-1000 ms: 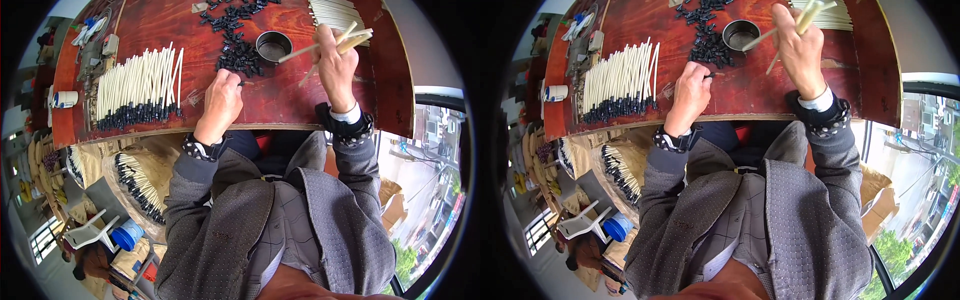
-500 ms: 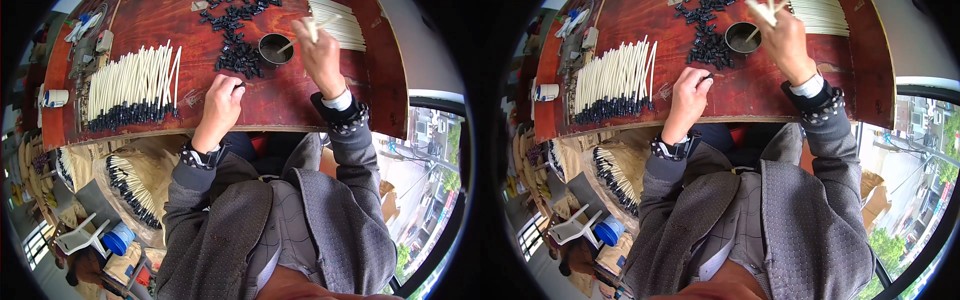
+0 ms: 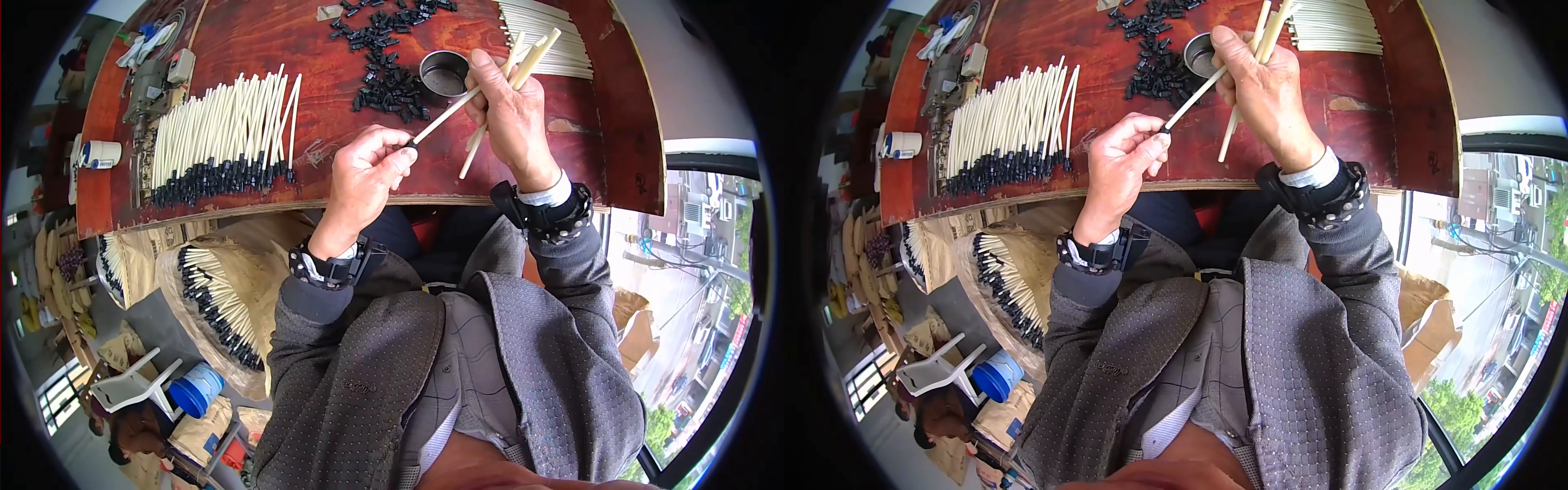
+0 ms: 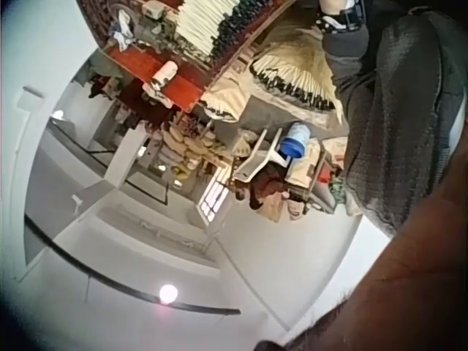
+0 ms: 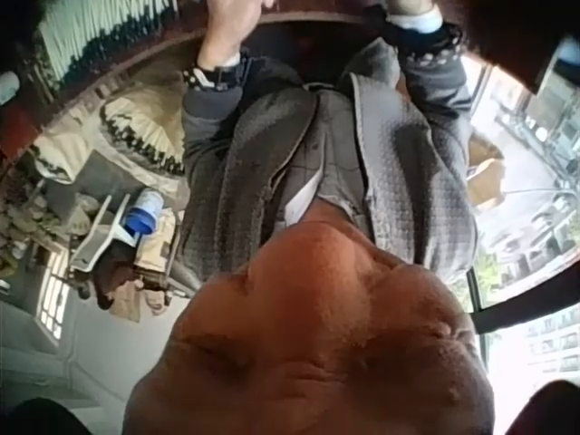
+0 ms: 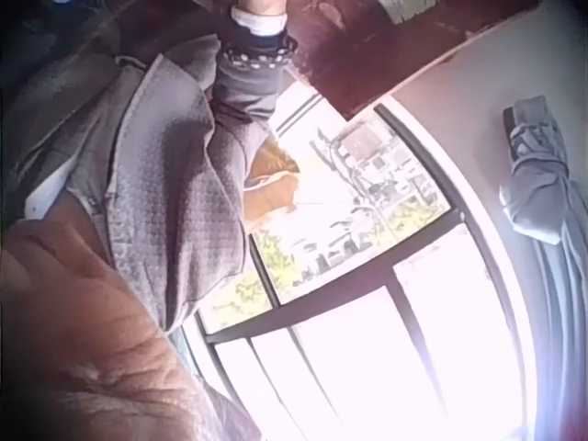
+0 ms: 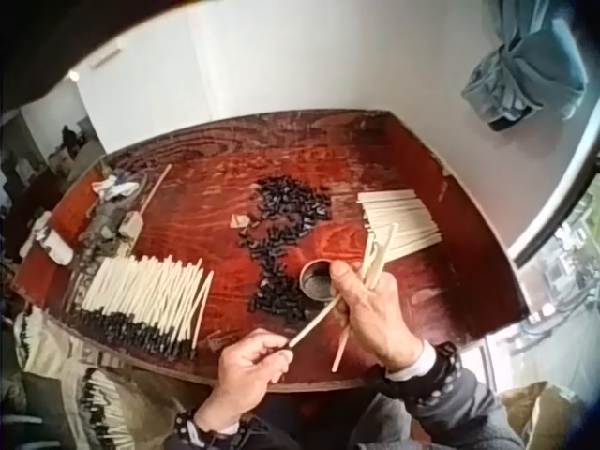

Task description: The person fits black caps onto the ends of sticks by hand and places the finished pieces into a pile, occasionally reaching for more sticks from a separate stack.

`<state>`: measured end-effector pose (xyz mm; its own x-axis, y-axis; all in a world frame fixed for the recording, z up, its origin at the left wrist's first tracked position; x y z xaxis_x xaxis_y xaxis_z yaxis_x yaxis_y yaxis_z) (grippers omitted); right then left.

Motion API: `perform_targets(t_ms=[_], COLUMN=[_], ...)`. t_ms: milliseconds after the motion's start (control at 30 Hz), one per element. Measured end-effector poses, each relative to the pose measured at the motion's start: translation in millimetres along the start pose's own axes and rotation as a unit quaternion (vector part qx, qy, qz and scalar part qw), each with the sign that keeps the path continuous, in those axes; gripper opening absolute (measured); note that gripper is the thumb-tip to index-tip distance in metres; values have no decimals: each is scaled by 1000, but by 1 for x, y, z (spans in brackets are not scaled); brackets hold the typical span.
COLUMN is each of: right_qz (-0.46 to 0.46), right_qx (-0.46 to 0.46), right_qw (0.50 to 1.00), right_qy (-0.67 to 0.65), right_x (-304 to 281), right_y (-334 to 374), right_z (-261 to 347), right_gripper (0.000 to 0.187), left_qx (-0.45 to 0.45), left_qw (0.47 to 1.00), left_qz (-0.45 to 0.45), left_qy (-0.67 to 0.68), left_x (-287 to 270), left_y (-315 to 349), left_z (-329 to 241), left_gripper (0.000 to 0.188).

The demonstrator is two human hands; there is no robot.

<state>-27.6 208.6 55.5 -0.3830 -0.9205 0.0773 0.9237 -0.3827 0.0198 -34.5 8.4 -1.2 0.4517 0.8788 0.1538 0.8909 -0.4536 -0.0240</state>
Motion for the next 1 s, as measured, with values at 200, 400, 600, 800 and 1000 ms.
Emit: perform_targets(t_ms=[200,400,600,800,1000], right_qz=[31,57,52,75,98], right_qx=[-45,4,-12,-19,-13], right_qw=[998,998,998,996,995], right_qy=[44,35,-31,-47,-12], right_x=[24,40,35,30,20], right_y=[14,11,-3,-3,-15], right_z=[-4,-17,-19,-15,-19], right_gripper=[37,32,31,40,52], left_qx=[122,212,195,143,68], left_qw=[978,929,812,565,577], left_qz=[-45,-117,-303,-365,-332], left_qy=[-164,-281,-459,-726,-743], left_x=[-10,-34,-146,-297,-254], left_y=[11,21,43,58,42], left_z=[4,-17,-67,-98,-97], left_gripper=[8,10,12,18,14])
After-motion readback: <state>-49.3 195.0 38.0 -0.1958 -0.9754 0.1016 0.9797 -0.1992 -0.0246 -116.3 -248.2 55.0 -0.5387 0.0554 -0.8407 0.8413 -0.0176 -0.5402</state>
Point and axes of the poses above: each hand's wrist, its own y-axis away from the middle knuckle, its own x-axis out of the palm, z = x × y, the point moved 5 cm from there along -y, towards the middle knuckle, and after that the axes turned 2 degrees about x, right-handed, at the moved point
